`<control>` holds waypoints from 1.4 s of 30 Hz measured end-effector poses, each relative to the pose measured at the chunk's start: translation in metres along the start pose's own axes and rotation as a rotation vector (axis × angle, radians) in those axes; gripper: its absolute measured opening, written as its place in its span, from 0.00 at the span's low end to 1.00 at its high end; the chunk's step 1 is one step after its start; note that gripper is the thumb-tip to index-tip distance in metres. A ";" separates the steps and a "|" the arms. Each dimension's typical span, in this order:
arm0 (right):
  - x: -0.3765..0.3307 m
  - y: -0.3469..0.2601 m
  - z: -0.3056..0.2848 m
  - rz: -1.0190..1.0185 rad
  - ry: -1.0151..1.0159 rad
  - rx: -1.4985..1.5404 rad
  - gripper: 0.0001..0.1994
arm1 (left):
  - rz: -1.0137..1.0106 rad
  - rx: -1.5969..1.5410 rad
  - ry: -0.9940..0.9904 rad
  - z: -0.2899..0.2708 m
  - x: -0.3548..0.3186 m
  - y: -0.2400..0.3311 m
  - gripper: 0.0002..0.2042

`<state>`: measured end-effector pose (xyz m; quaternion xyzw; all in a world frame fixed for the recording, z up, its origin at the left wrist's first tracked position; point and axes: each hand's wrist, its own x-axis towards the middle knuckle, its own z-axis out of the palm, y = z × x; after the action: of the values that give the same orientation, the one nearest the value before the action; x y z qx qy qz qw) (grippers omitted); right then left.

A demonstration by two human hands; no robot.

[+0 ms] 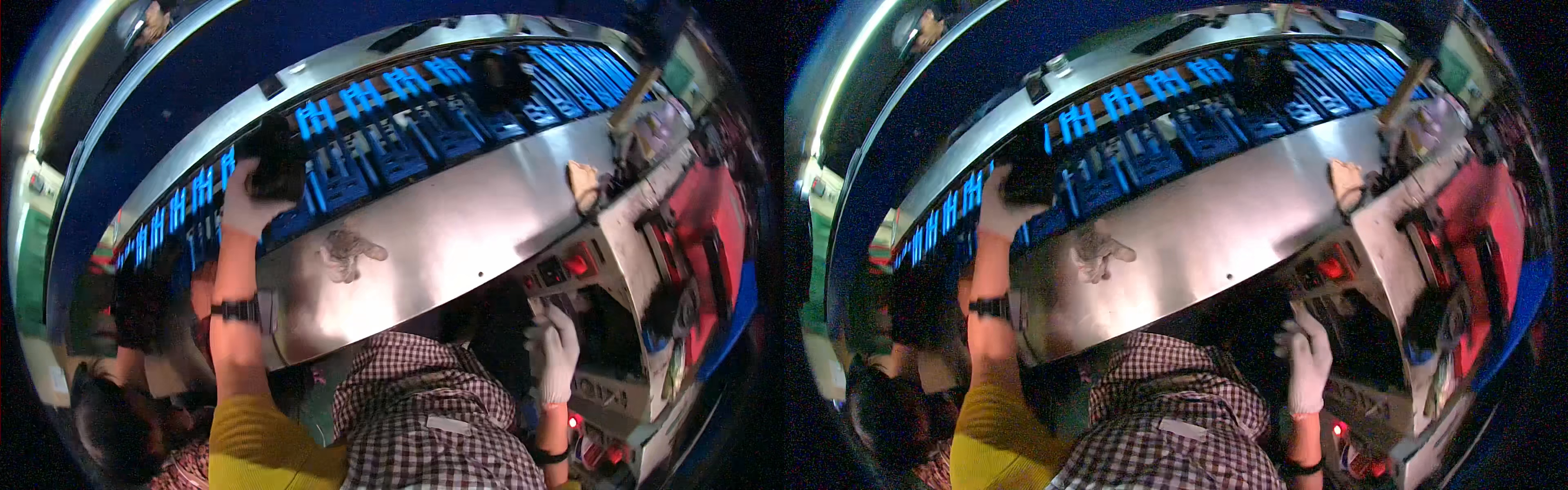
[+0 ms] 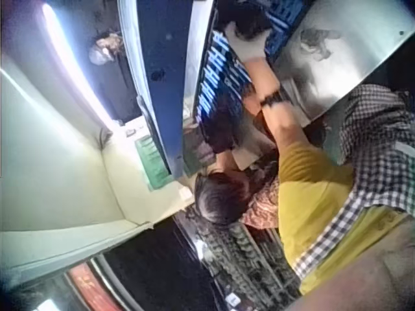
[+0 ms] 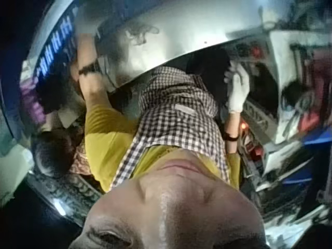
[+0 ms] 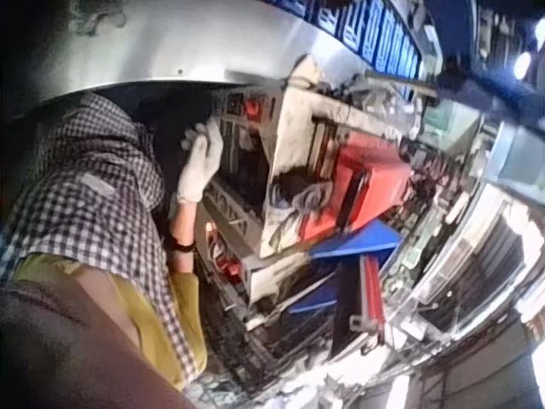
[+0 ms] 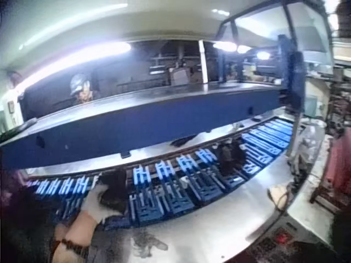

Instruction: Operating machinery on a production line to process and shape shoes during manufacturing.

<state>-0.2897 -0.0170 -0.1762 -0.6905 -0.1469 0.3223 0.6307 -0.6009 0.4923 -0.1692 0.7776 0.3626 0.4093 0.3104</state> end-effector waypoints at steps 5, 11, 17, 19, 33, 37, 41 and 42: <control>0.013 -0.038 0.045 -0.127 -0.479 0.079 0.29 | -0.631 -1.413 -0.596 0.065 -0.061 0.155 0.41; -0.022 -0.061 0.071 -0.711 -0.372 -0.030 0.60 | -0.188 -1.402 -0.698 0.160 -0.149 0.255 0.43; -0.127 -0.096 -0.051 -0.732 -0.051 0.111 0.54 | -0.421 -1.416 -1.147 0.211 -0.188 0.369 0.43; -0.162 -0.105 -0.088 -0.739 0.034 0.224 0.52 | -0.304 -1.277 -1.279 0.222 -0.213 0.446 0.43; -0.231 -0.215 -0.396 -0.076 0.963 -0.528 0.33 | 0.773 -0.899 -0.985 0.341 -0.198 0.677 0.40; -0.183 -0.171 -0.505 0.027 1.056 -1.114 0.38 | 0.911 -0.834 -0.893 0.377 -0.206 0.725 0.35; -0.166 -0.139 -0.503 0.383 0.810 -1.262 0.50 | 1.053 -0.981 -1.111 0.358 -0.212 0.763 0.38; -0.174 -0.132 -0.512 0.401 0.793 -1.311 0.50 | 1.163 -0.974 -1.034 0.369 -0.216 0.773 0.38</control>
<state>-0.0710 -0.4992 -0.0056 -0.9979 0.0561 0.0076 0.0306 -0.1308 -0.1739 0.1698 0.7072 -0.4825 0.2095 0.4724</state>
